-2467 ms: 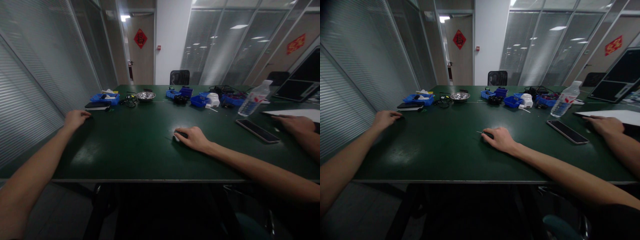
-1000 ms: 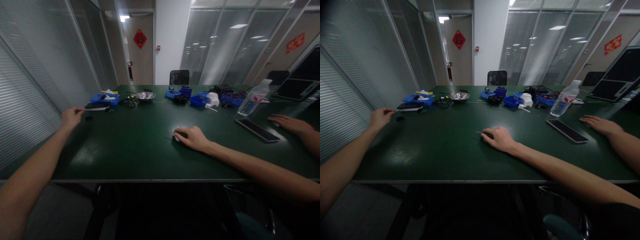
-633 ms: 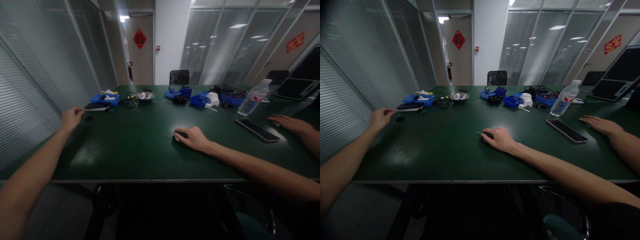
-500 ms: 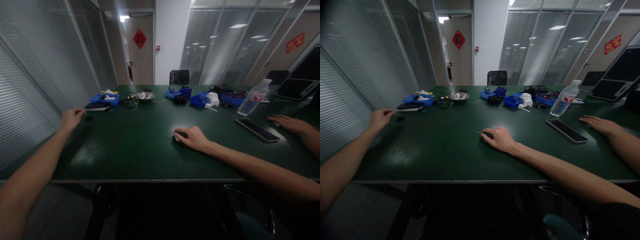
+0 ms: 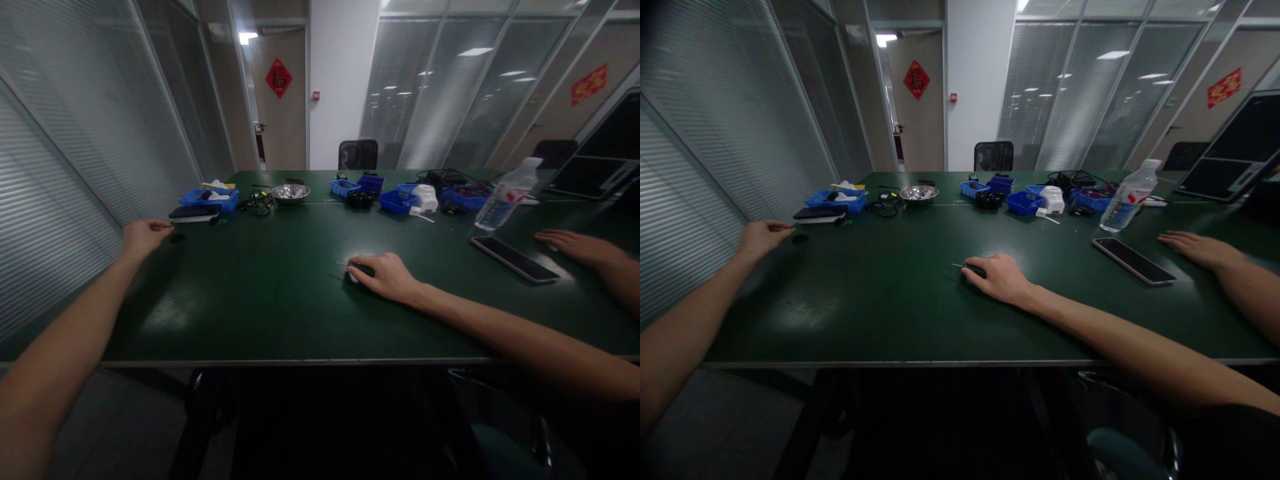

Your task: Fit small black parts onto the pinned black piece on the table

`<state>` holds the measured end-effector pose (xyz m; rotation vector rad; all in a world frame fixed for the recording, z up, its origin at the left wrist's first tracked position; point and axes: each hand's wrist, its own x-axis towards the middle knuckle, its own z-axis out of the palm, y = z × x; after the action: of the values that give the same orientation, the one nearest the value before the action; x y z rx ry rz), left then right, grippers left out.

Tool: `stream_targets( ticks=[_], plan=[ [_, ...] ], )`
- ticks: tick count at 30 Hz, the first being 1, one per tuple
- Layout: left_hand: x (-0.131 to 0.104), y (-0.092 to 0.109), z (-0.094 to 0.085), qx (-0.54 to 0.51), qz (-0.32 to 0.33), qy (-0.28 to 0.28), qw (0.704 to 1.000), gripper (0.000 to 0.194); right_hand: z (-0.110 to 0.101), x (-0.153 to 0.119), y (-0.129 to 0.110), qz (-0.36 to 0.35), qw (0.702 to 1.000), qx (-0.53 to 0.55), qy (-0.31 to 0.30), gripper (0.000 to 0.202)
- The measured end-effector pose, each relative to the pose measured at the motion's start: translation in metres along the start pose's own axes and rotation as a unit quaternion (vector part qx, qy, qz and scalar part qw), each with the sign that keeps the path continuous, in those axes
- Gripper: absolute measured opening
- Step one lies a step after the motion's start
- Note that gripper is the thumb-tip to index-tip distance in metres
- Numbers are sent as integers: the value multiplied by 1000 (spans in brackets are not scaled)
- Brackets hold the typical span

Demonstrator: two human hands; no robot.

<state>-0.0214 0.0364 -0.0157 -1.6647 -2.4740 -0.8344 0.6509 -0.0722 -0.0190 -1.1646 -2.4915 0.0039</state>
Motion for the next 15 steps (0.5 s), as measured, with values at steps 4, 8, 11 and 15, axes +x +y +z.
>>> stream_targets(
  ticks=[4, 8, 11, 15],
  plan=[
    [3, -2, 0, -18, -36, -54, 998, 40, 2, 0, 1, 1, 1000, -1, 0, 48],
    [0, -2, -2, -31, -78, -91, 992, 46, 2, 0, 2, 1, 1000, 5, -2, 48],
    [-2, -2, -2, -46, -95, -102, 989, 47, 0, 0, 1, 4, 1000, 10, -6, 48],
    [-1, -5, 1, -50, -87, -77, 992, 47, 0, 0, 0, 4, 1000, 12, -6, 49]
  ],
)
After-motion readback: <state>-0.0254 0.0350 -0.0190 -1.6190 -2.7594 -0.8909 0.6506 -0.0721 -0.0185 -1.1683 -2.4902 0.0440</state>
